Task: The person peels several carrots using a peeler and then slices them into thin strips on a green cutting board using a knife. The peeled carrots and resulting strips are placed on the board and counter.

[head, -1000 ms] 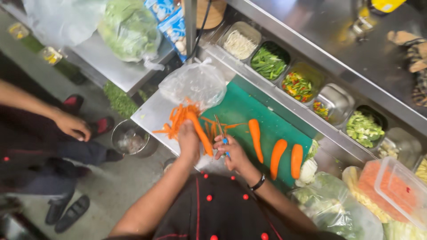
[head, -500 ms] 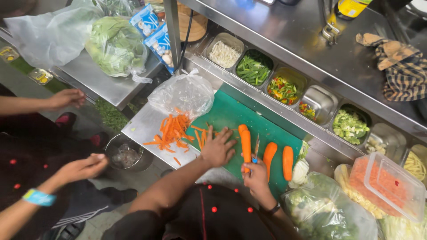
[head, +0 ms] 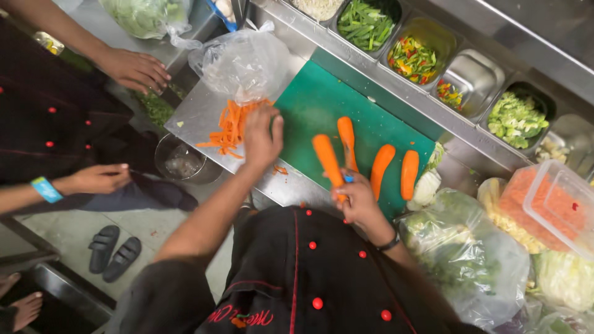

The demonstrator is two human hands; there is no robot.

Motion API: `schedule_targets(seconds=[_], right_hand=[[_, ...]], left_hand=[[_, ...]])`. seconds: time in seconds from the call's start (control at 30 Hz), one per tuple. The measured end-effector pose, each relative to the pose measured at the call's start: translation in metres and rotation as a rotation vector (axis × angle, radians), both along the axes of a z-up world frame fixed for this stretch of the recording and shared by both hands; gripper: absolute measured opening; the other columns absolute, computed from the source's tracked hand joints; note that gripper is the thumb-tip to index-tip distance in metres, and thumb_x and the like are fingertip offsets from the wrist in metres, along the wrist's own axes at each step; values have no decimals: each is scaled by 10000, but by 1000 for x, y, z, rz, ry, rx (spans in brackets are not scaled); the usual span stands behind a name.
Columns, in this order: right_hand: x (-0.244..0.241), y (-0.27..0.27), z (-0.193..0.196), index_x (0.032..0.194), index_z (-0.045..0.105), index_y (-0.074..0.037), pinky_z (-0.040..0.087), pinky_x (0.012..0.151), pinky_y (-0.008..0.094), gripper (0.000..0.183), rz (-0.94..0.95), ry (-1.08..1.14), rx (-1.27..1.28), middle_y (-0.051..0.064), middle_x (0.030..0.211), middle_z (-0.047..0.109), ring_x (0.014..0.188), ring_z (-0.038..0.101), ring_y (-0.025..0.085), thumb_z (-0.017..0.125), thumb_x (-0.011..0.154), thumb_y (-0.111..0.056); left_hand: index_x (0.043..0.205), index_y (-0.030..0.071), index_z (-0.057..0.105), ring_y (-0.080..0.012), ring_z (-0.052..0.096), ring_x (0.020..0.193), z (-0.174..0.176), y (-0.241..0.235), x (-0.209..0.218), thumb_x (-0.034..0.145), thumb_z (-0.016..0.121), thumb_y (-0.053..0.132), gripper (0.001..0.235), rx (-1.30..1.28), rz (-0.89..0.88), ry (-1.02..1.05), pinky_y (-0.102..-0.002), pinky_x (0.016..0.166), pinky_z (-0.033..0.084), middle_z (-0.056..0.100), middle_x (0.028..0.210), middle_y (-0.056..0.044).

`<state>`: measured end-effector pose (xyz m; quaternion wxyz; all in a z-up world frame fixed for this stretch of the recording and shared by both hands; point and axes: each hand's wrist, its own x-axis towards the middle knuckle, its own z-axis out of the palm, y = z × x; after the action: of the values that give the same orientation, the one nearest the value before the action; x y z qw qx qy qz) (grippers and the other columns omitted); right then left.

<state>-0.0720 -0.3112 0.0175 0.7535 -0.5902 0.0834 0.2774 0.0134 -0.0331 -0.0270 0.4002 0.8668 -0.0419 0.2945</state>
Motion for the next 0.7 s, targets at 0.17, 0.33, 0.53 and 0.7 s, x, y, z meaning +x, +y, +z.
schedule_targets(seconds=[0.17,0.33,0.53,0.7], right_hand=[[23,42,-15,1147,617,1,411,532,314,330,329,320,883,37,713,559,526,496,142,616,926,-243],[11,49,-30,1056,573,-69,392,580,281,206,406,430,1150,-17,740,483,562,436,99,541,1061,-272],[29,52,-32,1124,572,-50,402,573,257,225,376,509,1213,-32,747,493,560,456,71,634,1013,-236],[60,18,-81,1086,588,-50,410,509,283,274,213,274,473,27,704,561,501,493,121,642,880,-222]], left_hand=[[1352,35,628,-249,693,912,13,-47,-79,1078,436,568,630,-1695,-974,814,-411,829,567,720,1113,-121],[1165,42,556,-421,740,920,-5,-59,-100,1036,480,566,545,-1631,-755,1021,-569,777,617,691,1024,-253],[1148,42,626,-391,681,1072,-25,-62,-73,1045,508,407,397,-1645,-838,898,-537,943,530,708,1127,-217],[1174,110,669,-349,602,1217,-34,-43,-81,942,644,487,443,-264,125,358,-521,1175,456,690,1203,-141]])
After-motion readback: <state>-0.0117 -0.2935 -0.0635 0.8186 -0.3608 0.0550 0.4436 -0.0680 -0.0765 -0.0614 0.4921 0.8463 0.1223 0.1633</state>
